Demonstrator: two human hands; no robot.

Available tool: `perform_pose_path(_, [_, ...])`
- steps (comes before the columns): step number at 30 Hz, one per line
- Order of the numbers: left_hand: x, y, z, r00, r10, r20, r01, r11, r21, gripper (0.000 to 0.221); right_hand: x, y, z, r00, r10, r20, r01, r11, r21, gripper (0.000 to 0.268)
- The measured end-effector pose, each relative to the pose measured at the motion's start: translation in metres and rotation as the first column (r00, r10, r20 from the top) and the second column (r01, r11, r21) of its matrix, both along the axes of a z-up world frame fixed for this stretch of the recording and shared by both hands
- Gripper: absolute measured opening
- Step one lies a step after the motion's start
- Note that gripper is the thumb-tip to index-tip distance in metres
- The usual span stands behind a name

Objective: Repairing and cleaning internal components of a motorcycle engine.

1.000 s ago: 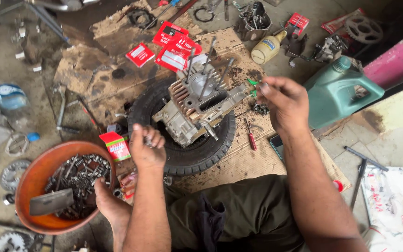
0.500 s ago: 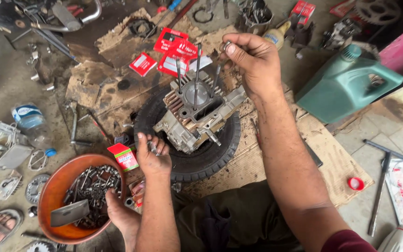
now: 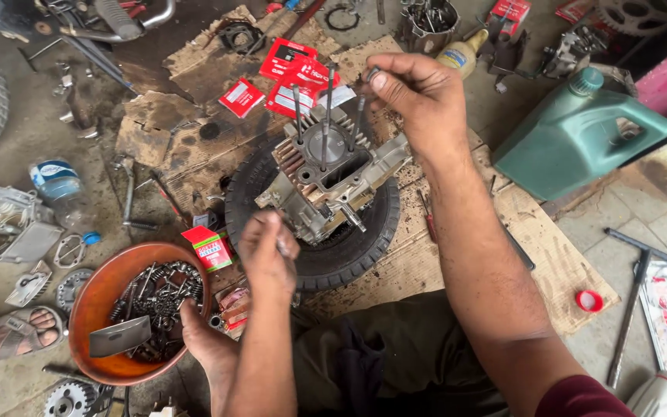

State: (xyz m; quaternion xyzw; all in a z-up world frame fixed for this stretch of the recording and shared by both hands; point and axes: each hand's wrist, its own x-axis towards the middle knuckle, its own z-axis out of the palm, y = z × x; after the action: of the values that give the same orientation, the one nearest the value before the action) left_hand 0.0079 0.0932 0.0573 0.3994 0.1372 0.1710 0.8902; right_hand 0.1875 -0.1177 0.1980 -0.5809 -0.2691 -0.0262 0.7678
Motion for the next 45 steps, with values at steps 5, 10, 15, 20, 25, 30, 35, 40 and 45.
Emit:
perform_pose_path(5, [0.044,0.039,0.104,0.974,0.202,0.103,-0.224,0.924,0.310,0.036,0.025,0.008,-0.006,0.999,-0.030,-0.034,0.027,0.997,-0.078,0.021])
perform_pose_path(10, [0.131,0.052,0.188,0.931,-0.146,0.334,-0.195,0.574,0.795,0.037,0.029,0.019,-0.015,0.996,0.039,-0.081,-0.030,0.994,0.109,0.020])
perform_pose_path(15, [0.174,0.016,0.212,0.948,-0.272,0.165,-0.091,0.265,0.960,0.032,0.034,0.024,-0.032,0.980,0.017,-0.200,0.020,0.983,0.184,0.023])
perform_pose_path(20, [0.176,-0.002,0.202,0.993,-0.035,-0.116,0.116,-0.020,0.993,0.034,0.035,0.034,-0.050,0.971,0.046,-0.234,0.016,0.967,0.254,0.024])
perform_pose_path(25, [0.184,0.000,0.171,0.985,-0.164,0.045,0.042,0.494,0.869,0.013,0.027,0.053,-0.061,0.961,0.032,-0.275,0.012,0.987,0.159,0.023])
perform_pose_path(30, [0.183,-0.007,0.169,0.981,-0.087,0.171,-0.116,0.445,0.888,0.015,0.023,0.049,-0.055,0.941,0.107,-0.321,-0.020,0.965,0.263,0.021])
perform_pose_path(35, [0.180,-0.007,0.171,0.991,-0.113,0.072,-0.001,0.535,0.845,0.018,0.028,0.043,-0.055,0.953,0.095,-0.289,-0.017,0.965,0.262,0.022])
perform_pose_path(40, [0.183,-0.005,0.162,0.974,-0.163,0.157,-0.037,0.569,0.822,0.019,0.024,0.038,-0.039,0.976,0.129,-0.177,-0.076,0.958,0.275,0.022])
perform_pose_path(45, [0.187,-0.003,0.163,0.952,-0.286,0.106,0.129,0.694,0.708,0.019,0.023,0.036,-0.029,0.975,0.146,-0.169,-0.096,0.957,0.274,0.020])
